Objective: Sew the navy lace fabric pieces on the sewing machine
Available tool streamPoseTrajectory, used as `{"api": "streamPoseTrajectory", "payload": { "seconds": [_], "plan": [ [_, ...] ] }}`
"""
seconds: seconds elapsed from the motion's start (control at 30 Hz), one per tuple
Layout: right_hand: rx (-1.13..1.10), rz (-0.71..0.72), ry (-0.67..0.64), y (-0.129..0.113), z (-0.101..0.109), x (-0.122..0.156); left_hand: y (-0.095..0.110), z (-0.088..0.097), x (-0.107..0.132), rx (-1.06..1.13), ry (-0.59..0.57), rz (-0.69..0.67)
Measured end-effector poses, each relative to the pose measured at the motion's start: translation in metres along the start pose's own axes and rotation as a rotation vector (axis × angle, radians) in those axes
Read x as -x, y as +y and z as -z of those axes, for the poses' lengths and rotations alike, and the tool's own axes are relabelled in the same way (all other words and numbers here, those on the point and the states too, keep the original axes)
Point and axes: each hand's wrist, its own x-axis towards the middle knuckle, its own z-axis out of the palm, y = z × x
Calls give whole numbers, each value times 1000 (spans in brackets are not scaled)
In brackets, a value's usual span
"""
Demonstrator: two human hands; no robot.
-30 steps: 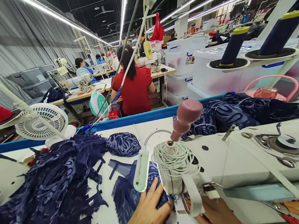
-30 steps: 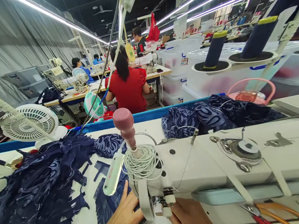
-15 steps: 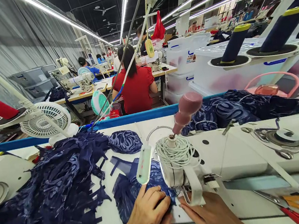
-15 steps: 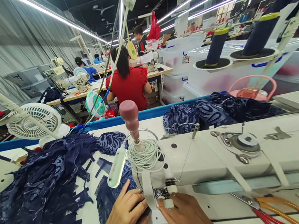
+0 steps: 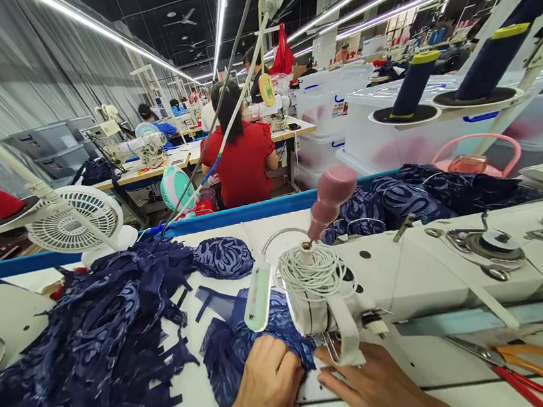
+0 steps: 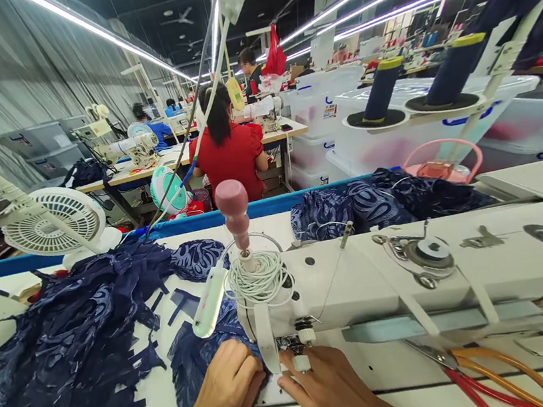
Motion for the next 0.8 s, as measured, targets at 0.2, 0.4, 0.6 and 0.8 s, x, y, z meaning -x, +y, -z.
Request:
{"api": "streamPoseTrajectory", "payload": {
  "seconds": [0.2,0.4,0.6,0.8],
  "plan": [
    [131,51,-98,-7,-8,-6,-2,-2,-1,33,-10,44],
    [85,103,-194,3,-5,-17,-5,-1,-2,-14,22,-18],
    [-106,95,-283,18,12,-18,-10,1,-2,-44,23,-93],
    [-128,57,-142,7,15,-11,-5,3,4,-42,67,-115]
  ]
}}
